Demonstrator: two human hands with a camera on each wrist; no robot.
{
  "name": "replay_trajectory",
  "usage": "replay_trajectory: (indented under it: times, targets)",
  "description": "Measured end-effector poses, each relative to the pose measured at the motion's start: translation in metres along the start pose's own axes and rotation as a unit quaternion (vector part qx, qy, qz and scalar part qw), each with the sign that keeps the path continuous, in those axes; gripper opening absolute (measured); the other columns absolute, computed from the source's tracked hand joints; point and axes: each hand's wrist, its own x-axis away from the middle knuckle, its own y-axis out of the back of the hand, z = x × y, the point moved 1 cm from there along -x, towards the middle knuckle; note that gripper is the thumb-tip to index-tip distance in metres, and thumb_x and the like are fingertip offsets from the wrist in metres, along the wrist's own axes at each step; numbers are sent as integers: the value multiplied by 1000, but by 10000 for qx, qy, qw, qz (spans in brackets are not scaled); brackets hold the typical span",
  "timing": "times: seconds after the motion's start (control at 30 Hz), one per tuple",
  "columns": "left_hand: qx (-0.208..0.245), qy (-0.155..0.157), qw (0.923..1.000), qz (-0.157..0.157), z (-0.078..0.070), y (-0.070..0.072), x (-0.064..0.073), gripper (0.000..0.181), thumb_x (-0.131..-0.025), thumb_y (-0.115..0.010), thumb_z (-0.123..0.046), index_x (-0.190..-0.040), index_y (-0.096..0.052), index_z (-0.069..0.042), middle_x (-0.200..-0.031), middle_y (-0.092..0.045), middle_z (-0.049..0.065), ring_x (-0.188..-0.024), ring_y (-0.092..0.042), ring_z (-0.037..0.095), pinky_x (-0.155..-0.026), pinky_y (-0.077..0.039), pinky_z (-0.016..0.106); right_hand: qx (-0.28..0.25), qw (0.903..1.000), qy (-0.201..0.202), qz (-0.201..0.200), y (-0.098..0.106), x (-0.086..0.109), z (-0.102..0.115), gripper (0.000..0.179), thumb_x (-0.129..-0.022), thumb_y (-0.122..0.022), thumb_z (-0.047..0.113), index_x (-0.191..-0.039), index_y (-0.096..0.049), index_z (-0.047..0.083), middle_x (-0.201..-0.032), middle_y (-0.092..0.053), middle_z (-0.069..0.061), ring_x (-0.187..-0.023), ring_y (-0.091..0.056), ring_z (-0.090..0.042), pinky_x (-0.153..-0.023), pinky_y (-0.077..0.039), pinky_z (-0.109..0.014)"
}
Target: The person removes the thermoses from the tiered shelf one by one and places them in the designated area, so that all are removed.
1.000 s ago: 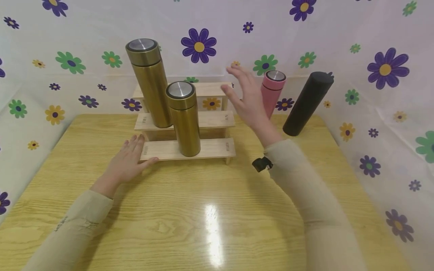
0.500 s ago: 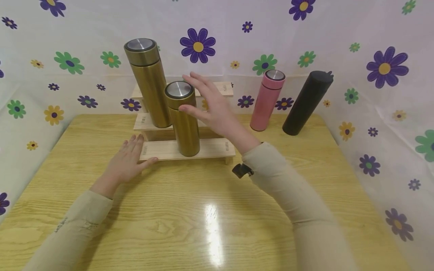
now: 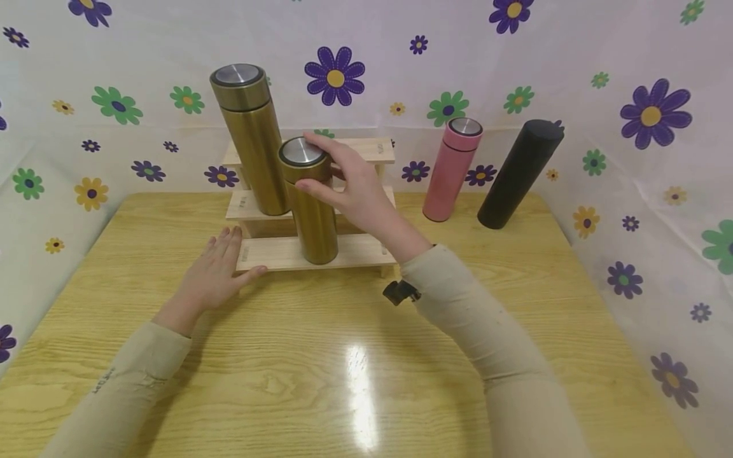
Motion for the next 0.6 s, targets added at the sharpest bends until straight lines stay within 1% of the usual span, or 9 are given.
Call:
replay_trajectory:
  times: [0.13, 0.3, 0.4, 0.53, 0.6]
  targets:
    - [15, 15, 10000, 5, -1, 1, 1, 106, -88, -30, -75, -150, 0, 6, -157, -3, 22, -145, 3, 33, -117, 3, 42, -137, 9998, -40, -127, -2, 1, 1, 61, -88, -70, 23, -143, -44, 15, -142, -47, -4, -123, -49, -11, -97, -46, -24]
    - [-2, 27, 10000, 16, -1, 0, 1, 106, -88, -29, -75, -150, 1, 5, -157, -2, 22, -144, 4, 32, -117, 3, 42, -319, 9987, 118, -377, -2, 4, 4, 60, -87, -71, 16, -141, -46, 7, -139, -50, -7, -121, -50, -11, -95, -48, -24]
    - [21, 28, 10000, 18, -1, 0, 1, 105, -88, -29, -75, -150, 2, 5, -157, -1, 21, -144, 5, 32, -117, 4, 42, -331, 9979, 199, -522, -2, 8, 6, 60, -86, -73, 13, -140, -47, 6, -138, -51, -8, -120, -51, -11, -95, -48, -25]
    - [48, 27, 10000, 25, -1, 1, 1, 104, -89, -30, -74, -150, 2, 5, -157, 0, 21, -144, 5, 32, -117, 3, 42, -293, 9969, 209, -696, 1, 14, 6, 60, -84, -74, 12, -139, -49, 6, -136, -52, -7, -120, -51, -10, -96, -47, -25]
    - [41, 25, 10000, 21, -1, 1, 1, 105, -89, -30, -74, -150, 2, 5, -157, -1, 21, -144, 4, 32, -117, 3, 42, -247, 9966, 152, -774, 5, 18, 5, 60, -84, -74, 12, -138, -50, 7, -135, -53, -7, -120, -52, -11, -96, -47, -25]
